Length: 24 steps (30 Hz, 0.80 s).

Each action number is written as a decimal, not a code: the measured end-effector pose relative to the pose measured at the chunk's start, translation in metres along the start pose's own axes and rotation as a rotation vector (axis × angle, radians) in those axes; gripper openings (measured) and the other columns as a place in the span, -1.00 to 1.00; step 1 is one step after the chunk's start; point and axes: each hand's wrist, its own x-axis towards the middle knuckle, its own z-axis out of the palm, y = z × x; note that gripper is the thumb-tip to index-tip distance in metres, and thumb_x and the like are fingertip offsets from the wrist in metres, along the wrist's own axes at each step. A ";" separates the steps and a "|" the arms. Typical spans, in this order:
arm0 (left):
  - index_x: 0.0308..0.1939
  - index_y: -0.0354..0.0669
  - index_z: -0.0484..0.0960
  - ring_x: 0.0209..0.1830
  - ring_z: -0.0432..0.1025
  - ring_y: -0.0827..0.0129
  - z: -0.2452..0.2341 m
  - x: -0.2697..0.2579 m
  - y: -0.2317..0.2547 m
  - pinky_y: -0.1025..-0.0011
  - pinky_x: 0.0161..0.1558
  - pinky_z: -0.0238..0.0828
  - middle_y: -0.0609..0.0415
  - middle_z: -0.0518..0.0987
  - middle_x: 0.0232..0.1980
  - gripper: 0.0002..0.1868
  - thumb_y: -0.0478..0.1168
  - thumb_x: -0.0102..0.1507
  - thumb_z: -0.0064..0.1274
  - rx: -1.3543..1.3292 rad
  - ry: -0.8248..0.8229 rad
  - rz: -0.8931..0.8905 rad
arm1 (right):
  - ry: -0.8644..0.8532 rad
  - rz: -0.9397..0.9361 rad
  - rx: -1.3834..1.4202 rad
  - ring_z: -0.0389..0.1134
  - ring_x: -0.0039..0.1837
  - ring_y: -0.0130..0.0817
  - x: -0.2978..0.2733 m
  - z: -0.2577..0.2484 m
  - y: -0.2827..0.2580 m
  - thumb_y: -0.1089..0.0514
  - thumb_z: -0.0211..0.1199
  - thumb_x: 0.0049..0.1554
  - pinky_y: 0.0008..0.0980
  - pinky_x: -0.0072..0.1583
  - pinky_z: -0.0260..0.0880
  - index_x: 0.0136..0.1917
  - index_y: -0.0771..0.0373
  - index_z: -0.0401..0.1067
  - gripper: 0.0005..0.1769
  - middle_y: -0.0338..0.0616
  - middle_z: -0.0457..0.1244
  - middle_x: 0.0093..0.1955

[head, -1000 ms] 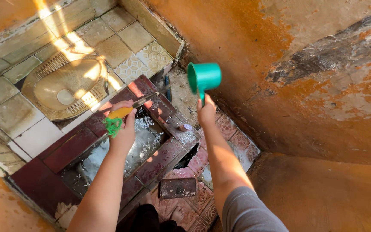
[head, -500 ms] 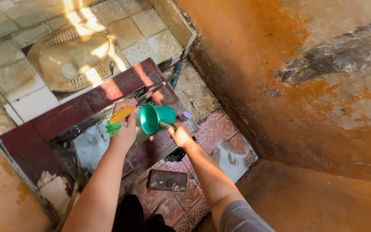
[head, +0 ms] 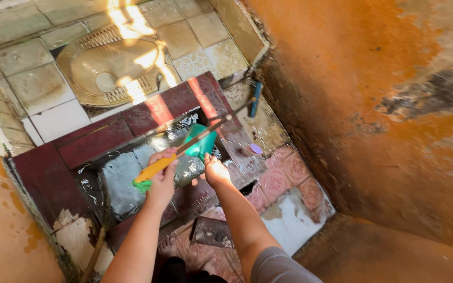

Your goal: The person cleans a tiled floor area by repeatedly pouring water from a green cup and scrubbing with a long-handled brush. They also use a purple bottle to apply liquid to the floor and a squeegee to push water toward a drain.

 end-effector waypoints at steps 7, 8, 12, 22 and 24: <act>0.03 -0.21 0.36 0.30 0.41 0.26 -0.018 0.002 -0.009 0.38 0.31 0.36 -0.10 0.49 0.25 -0.79 -0.50 0.36 -0.07 -0.067 -0.027 -0.093 | -0.064 0.110 0.049 0.42 0.17 -0.04 0.023 0.086 -0.016 -0.10 0.34 0.17 -0.19 0.13 0.46 0.24 0.44 0.31 -0.38 0.15 0.33 0.14; 0.03 -0.21 0.37 0.30 0.42 0.26 -0.019 0.003 -0.010 0.38 0.30 0.37 -0.11 0.50 0.25 -0.78 -0.50 0.36 -0.05 -0.058 -0.020 -0.089 | -0.102 0.145 0.164 0.41 0.16 -0.03 0.025 0.096 -0.019 -0.08 0.34 0.18 -0.18 0.13 0.45 0.22 0.43 0.33 -0.43 0.16 0.33 0.12; 0.07 -0.22 0.35 0.36 0.38 0.25 -0.017 0.009 -0.011 0.37 0.38 0.30 -0.13 0.48 0.28 -0.75 -0.51 0.36 -0.05 -0.111 -0.019 -0.047 | 0.033 -0.004 0.580 0.37 -0.05 -0.19 0.028 0.115 -0.023 0.14 0.26 0.07 -0.23 -0.01 0.43 0.30 0.25 0.45 -0.48 0.04 0.33 -0.01; -0.02 -0.21 0.42 0.18 0.43 0.32 0.029 0.019 0.032 0.43 0.19 0.41 -0.03 0.51 0.18 -0.84 -0.46 0.38 0.02 0.058 -0.038 0.019 | -0.048 0.441 2.497 -0.01 -0.33 -0.55 -0.086 0.045 -0.009 0.11 0.18 0.29 -0.49 -0.29 0.00 -0.01 0.23 0.33 -0.84 -0.31 0.09 -0.32; -0.01 -0.22 0.41 0.23 0.41 0.30 0.045 0.030 0.049 0.40 0.27 0.37 -0.04 0.49 0.19 -0.84 -0.45 0.39 0.02 0.034 -0.047 0.064 | -0.041 0.398 2.468 0.01 -0.33 -0.56 -0.110 0.011 -0.004 0.11 0.17 0.28 -0.51 -0.28 0.00 0.02 0.22 0.34 -0.86 -0.32 0.09 -0.32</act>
